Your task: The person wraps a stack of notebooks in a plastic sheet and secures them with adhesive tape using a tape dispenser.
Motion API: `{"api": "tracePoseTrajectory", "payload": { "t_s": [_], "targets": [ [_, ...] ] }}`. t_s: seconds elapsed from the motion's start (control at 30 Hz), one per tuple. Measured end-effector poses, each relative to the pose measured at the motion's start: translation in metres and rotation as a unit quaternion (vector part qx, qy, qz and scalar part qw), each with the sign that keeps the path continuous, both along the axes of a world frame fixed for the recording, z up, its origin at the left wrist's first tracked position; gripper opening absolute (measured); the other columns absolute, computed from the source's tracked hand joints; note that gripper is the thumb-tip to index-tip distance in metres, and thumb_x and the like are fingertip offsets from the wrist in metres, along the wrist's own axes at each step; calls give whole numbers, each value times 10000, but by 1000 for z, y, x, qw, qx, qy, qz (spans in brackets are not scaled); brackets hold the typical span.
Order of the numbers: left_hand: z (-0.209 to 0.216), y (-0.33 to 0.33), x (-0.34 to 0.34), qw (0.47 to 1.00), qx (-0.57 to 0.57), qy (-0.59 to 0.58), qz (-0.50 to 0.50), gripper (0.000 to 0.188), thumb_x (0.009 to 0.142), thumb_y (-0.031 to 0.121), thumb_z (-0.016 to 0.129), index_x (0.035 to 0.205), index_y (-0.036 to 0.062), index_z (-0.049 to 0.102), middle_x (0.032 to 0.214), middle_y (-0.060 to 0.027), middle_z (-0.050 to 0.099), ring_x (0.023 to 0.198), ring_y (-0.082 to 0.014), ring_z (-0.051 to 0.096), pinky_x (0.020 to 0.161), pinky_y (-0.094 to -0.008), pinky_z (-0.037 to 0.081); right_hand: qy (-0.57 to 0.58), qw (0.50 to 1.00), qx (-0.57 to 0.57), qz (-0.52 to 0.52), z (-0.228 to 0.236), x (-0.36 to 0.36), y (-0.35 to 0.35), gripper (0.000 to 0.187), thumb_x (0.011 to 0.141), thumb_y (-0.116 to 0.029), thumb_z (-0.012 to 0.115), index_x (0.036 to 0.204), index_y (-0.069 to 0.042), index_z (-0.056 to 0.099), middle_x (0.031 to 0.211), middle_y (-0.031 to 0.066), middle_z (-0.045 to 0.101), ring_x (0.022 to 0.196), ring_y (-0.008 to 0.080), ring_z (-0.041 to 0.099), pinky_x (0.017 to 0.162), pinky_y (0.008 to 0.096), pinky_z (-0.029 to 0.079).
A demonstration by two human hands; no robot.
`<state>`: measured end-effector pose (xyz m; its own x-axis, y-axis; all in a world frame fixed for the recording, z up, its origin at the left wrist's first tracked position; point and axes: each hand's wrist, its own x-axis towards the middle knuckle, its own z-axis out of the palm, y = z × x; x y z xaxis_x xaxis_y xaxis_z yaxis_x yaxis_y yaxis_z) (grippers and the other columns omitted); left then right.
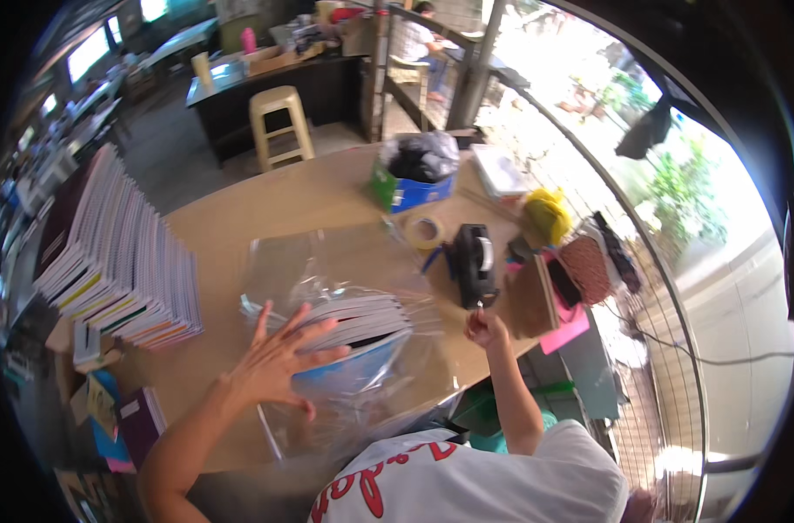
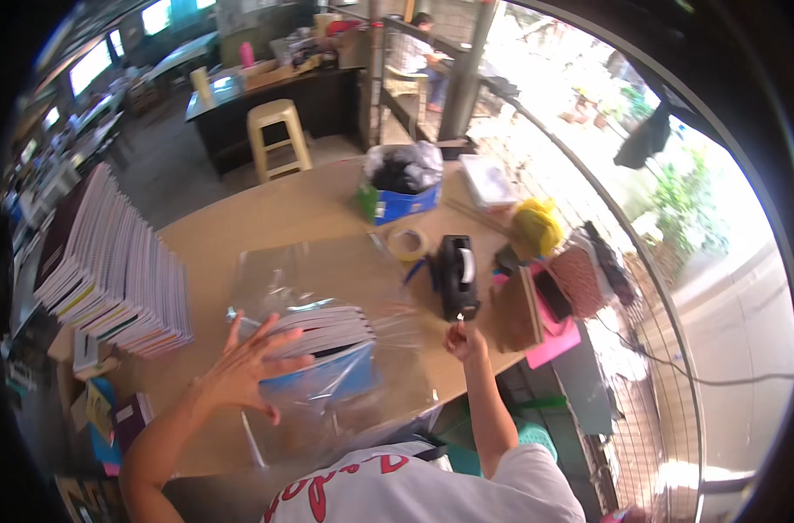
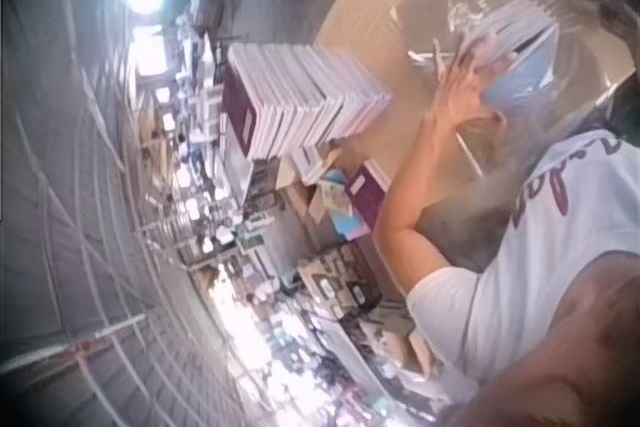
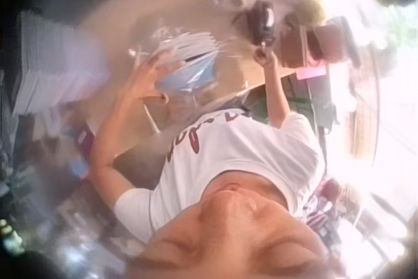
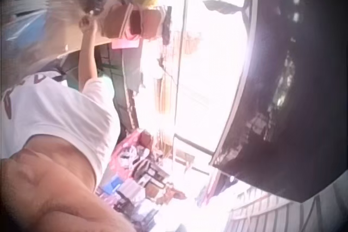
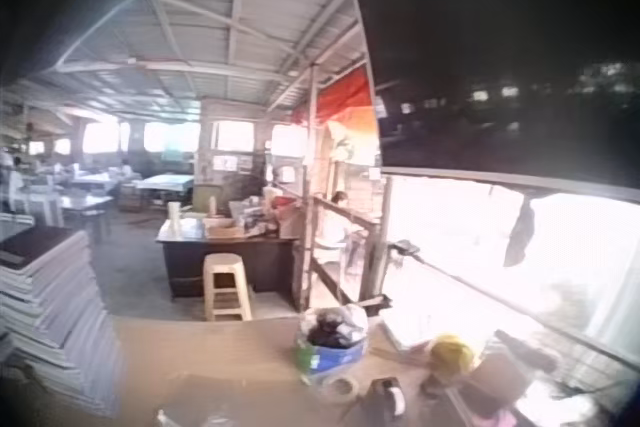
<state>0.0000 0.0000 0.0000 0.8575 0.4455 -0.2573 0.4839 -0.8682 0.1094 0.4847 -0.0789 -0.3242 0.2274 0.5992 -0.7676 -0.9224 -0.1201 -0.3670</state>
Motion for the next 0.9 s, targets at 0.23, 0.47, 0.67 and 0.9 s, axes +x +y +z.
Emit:
{"api": "tracePoseTrajectory", "payload": {
  "t_s": [0.23, 0.47, 0.67, 0.9],
  "targets": [
    [-15, -7, -24, 997, -18, -77, 2, 1160, 477, 776, 738, 1508, 483, 293, 1636, 32, 183, 1519, -344, 65, 1108, -753, 10, -393, 769, 422, 276, 266, -174, 48, 810, 907, -84, 651, 1573, -113, 191, 706, 27, 615, 567, 103, 548, 529, 205, 444],
    [-17, -6, -16, 996, 26, -83, -29, 1181, 478, 741, 777, 1515, 484, 272, 1639, -5, 154, 1517, -358, 55, 1098, -762, 26, -687, 325, 341, 553, 306, -263, 99, 1199, 780, -133, 751, 1549, -89, -169, 773, 259, 683, 683, 408, 685, 621, 438, 526],
    [-56, -44, 2, 918, 198, -342, 27, 503, 788, 395, 786, 1263, 287, 661, 1502, -75, 452, 1433, -317, 358, 1135, -659, 138, -783, 168, 98, 591, 347, -277, 85, 1241, 713, -201, 820, 1567, -71, -71, 893, 177, 717, 867, 365, 698, 814, 408, 540],
    [59, -12, 28, 699, 18, -669, 252, 404, 887, 176, 702, 1270, 90, 610, 1250, -121, 650, 1188, -183, 600, 996, -462, 455, -797, 163, 466, 347, 336, -218, 29, 712, 696, -143, 846, 1341, -41, 561, 929, 117, 665, 894, 226, 643, 808, 328, 505]
  ]
}}
